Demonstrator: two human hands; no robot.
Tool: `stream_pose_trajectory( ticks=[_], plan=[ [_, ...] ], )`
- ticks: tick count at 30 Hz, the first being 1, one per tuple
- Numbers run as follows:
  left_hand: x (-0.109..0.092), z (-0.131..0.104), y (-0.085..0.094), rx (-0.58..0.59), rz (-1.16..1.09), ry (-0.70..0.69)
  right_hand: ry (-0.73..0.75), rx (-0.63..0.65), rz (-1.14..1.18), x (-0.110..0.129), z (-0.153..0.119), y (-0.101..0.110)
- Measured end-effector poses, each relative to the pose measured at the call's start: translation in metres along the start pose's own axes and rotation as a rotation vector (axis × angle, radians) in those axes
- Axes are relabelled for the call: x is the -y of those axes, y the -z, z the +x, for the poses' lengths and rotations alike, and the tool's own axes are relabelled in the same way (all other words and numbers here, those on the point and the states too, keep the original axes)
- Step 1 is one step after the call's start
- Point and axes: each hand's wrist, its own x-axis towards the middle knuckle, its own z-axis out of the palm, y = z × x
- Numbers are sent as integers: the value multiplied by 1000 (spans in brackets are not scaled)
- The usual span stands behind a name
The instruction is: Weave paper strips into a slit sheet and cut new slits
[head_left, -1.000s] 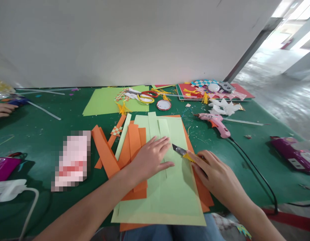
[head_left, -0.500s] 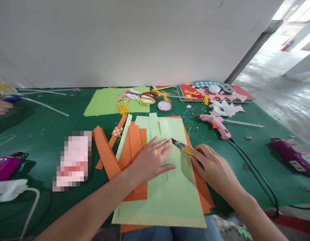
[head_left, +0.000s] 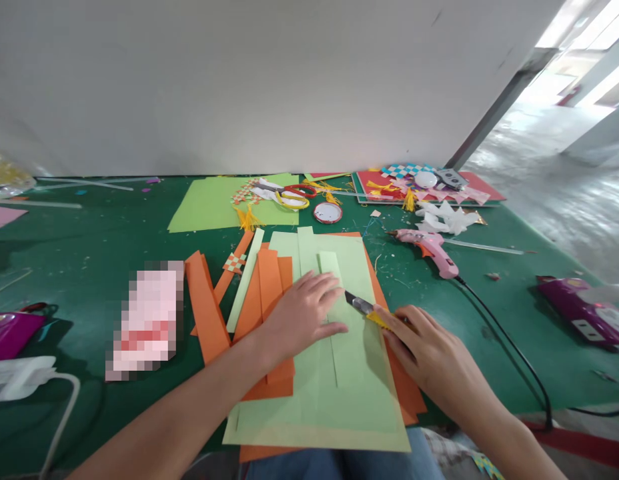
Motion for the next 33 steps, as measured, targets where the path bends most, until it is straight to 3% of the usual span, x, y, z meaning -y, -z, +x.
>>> stream_pose_trajectory(
  ticks=[7, 22, 33],
  plan=[
    [0, 0, -1, 75, -7, 75, -25, 30, 15, -2, 6, -1],
    [2, -3, -6, 38, 46, 44, -41, -1, -5, -13, 36, -10],
    [-7, -1, 2, 9, 32, -47, -15, 27, -17, -2, 7, 0]
  ],
)
